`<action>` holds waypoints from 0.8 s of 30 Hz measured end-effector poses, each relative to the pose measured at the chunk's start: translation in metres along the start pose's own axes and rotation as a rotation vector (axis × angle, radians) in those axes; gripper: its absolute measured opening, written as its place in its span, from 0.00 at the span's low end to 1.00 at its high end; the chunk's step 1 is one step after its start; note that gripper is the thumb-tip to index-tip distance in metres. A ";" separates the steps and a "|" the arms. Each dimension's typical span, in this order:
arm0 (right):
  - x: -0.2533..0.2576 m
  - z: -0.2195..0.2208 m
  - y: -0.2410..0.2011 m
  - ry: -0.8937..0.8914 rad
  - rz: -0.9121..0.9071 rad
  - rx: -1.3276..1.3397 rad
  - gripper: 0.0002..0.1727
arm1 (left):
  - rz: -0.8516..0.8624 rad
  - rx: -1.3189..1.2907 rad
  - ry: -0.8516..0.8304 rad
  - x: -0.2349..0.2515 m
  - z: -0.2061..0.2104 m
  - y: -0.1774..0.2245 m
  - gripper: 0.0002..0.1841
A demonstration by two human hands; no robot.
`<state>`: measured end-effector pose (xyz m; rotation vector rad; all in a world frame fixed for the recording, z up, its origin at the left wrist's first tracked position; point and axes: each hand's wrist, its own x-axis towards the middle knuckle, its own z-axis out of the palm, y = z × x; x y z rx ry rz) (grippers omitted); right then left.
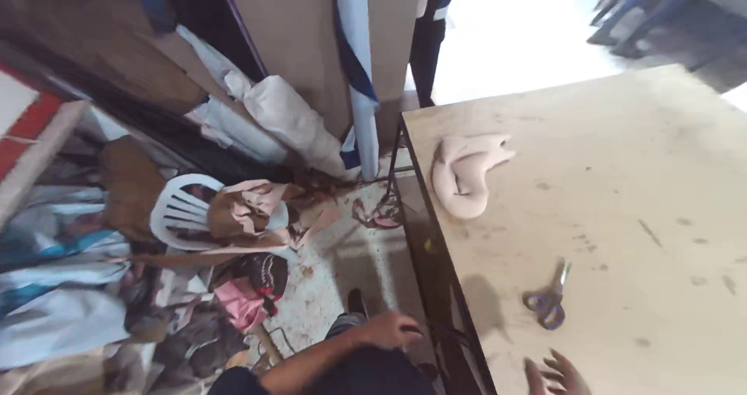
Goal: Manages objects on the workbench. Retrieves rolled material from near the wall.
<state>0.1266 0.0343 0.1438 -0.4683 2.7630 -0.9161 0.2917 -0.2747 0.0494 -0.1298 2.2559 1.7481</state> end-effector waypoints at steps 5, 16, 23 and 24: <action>0.057 0.074 -0.092 -0.118 -0.100 -0.043 0.30 | -0.401 -0.064 0.247 -0.096 -0.127 -0.083 0.19; 0.270 0.157 -0.231 -0.091 -0.267 0.067 0.31 | -0.333 -0.481 0.844 -0.013 -0.293 -0.096 0.16; 0.463 0.244 -0.368 -0.220 -0.459 0.227 0.30 | -0.390 -0.466 0.456 0.115 -0.412 -0.088 0.17; 0.483 0.253 -0.384 -0.279 -0.473 0.242 0.31 | -0.426 -0.434 0.427 0.121 -0.439 -0.080 0.18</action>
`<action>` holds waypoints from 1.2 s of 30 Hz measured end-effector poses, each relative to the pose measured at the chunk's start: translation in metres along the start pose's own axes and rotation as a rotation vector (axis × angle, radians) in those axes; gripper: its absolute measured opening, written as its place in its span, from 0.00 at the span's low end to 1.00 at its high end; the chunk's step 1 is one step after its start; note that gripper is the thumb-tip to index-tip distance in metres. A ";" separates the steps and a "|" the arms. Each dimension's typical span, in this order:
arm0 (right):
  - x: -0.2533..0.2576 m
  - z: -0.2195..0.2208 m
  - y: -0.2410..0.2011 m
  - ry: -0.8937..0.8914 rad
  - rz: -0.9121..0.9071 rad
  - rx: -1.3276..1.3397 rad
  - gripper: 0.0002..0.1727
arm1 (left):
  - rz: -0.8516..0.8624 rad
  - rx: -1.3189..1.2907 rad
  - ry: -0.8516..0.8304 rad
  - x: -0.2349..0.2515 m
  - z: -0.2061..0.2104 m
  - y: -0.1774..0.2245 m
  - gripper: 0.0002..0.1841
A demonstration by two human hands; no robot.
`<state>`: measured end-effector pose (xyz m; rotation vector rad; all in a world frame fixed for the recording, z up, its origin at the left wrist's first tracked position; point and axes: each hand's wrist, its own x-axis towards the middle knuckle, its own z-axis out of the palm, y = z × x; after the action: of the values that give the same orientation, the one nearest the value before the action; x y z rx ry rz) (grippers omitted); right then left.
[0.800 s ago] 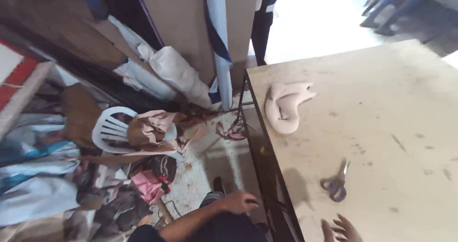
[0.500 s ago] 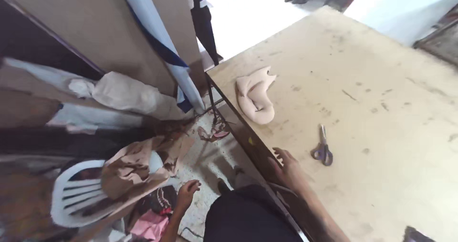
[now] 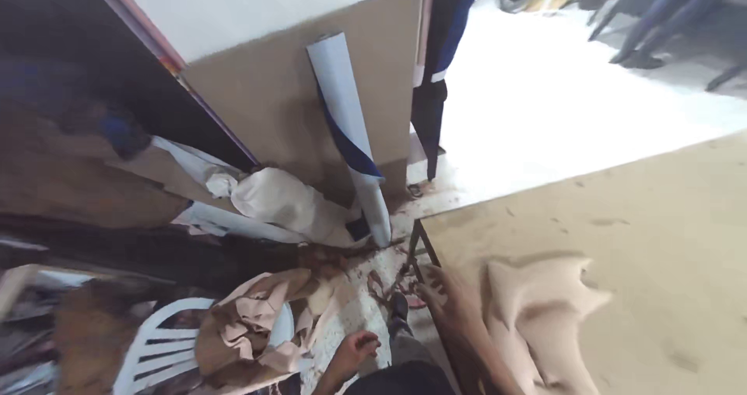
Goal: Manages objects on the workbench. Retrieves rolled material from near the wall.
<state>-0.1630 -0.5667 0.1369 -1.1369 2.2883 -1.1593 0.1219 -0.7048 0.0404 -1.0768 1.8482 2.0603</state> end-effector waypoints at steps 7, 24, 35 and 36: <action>0.175 0.014 -0.020 -0.205 -0.181 0.104 0.35 | 0.199 0.095 0.285 0.109 -0.153 0.169 0.18; 0.567 -0.006 -0.216 0.103 -0.512 -0.117 0.34 | 0.170 -0.218 0.309 0.438 -0.443 0.485 0.42; 0.786 0.047 -0.246 0.223 -0.357 -0.577 0.43 | 0.446 -0.435 0.555 0.530 -0.437 0.476 0.21; 0.774 0.045 -0.244 0.258 -0.366 -0.559 0.42 | 0.473 -0.426 0.540 0.529 -0.434 0.471 0.23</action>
<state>-0.4963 -1.2778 0.3459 -1.7548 2.7880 -0.8287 -0.3572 -1.3796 0.1072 -1.5453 2.1141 2.7366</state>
